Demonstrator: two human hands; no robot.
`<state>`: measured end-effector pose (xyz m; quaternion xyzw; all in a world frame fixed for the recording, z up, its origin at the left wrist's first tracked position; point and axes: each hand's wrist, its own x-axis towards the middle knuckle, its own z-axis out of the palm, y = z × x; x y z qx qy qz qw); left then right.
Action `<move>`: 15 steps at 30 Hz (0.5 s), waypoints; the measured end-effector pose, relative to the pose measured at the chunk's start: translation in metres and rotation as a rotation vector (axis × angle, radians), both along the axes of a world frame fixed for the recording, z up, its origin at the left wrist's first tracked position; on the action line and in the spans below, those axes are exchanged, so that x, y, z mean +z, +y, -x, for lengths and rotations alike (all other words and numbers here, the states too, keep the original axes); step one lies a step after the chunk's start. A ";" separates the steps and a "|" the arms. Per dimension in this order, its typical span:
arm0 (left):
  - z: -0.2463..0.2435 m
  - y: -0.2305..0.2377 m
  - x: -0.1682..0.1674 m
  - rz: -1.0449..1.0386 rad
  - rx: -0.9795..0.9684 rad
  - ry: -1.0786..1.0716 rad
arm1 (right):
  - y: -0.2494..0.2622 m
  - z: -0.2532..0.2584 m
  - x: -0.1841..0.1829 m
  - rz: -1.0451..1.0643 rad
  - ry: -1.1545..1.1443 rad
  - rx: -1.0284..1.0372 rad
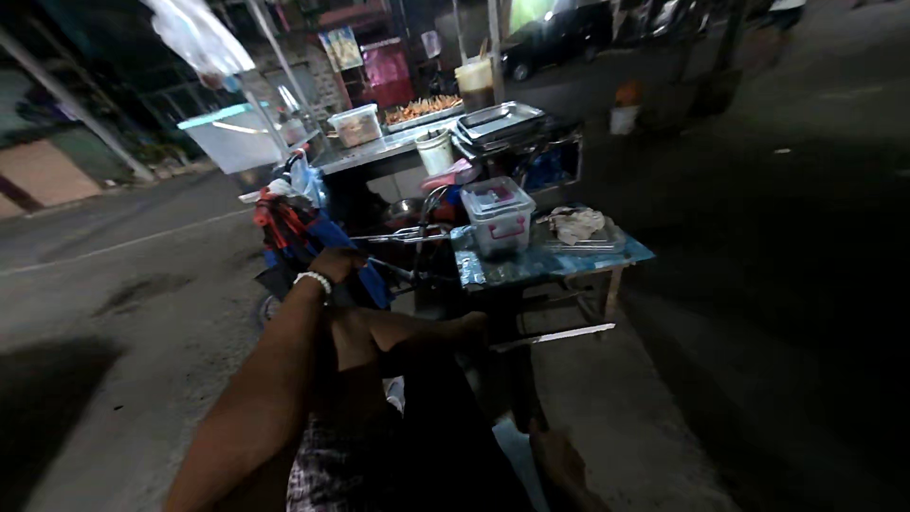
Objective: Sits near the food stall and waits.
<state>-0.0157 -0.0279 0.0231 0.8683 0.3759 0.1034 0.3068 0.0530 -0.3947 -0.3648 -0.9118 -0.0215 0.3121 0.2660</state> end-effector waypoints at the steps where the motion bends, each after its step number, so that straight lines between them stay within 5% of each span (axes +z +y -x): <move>1: -0.001 0.002 -0.002 0.015 0.003 -0.016 | 0.001 -0.001 -0.003 0.034 -0.009 0.008; 15: -0.005 0.005 -0.004 0.074 0.029 -0.045 | 0.005 -0.006 -0.004 0.096 -0.001 0.017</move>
